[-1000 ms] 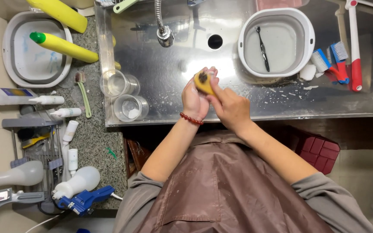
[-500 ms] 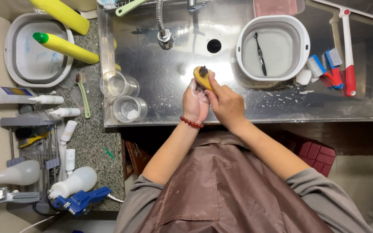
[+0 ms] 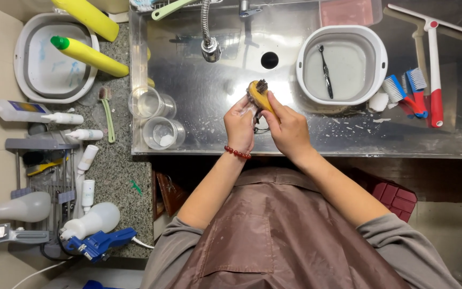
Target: The recorder is cleaning and scrubbing a black leather bag strap and its gold hardware using a brush, cloth, and water.
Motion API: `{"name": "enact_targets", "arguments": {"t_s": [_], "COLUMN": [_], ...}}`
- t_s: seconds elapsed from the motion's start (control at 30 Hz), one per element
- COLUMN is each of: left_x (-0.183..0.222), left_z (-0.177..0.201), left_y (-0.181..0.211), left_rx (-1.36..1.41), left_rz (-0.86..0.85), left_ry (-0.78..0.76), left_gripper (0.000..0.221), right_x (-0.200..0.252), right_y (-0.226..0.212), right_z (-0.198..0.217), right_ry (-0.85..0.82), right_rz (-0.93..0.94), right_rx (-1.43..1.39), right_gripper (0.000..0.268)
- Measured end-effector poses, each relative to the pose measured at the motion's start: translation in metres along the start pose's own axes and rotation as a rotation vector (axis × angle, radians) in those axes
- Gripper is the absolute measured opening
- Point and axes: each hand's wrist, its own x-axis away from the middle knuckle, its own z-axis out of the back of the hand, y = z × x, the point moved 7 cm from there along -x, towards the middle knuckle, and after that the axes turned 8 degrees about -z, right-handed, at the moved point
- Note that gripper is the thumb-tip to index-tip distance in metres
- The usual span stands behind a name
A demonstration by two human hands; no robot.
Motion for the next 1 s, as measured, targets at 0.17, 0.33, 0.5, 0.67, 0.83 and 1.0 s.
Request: {"name": "enact_targets", "arguments": {"t_s": [0.17,0.33,0.5,0.67,0.83,1.0], "left_x": [0.001,0.009,0.016,0.016,0.019,0.026], "left_z": [-0.009,-0.003,-0.006,-0.008,-0.002,-0.009], "left_y": [0.024,0.026,0.033,0.044,0.034,0.049], "left_rx": [-0.124,-0.235,-0.295,-0.313,-0.246,-0.221], "left_rz": [0.007,0.032,0.018,-0.022,-0.024,0.038], "left_ry": [-0.083,-0.127,-0.183,-0.190,-0.211,-0.198], "left_gripper": [0.040,0.034,0.029,0.030,0.032,0.037], "right_x": [-0.009,-0.010,-0.003,0.000,-0.002,-0.011], "right_y": [0.007,-0.010,0.001,-0.011,-0.008,0.030], "right_z": [0.011,0.026,0.015,0.010,0.022,0.014], "right_ry": [-0.060,-0.015,-0.100,-0.104,0.027,-0.115], "right_rz": [-0.014,0.087,0.238,0.309,0.218,0.115], "right_rx": [-0.028,0.112,0.275,0.170,0.188,0.194], "right_gripper": [0.047,0.046,0.045,0.049,0.049,0.046]}}
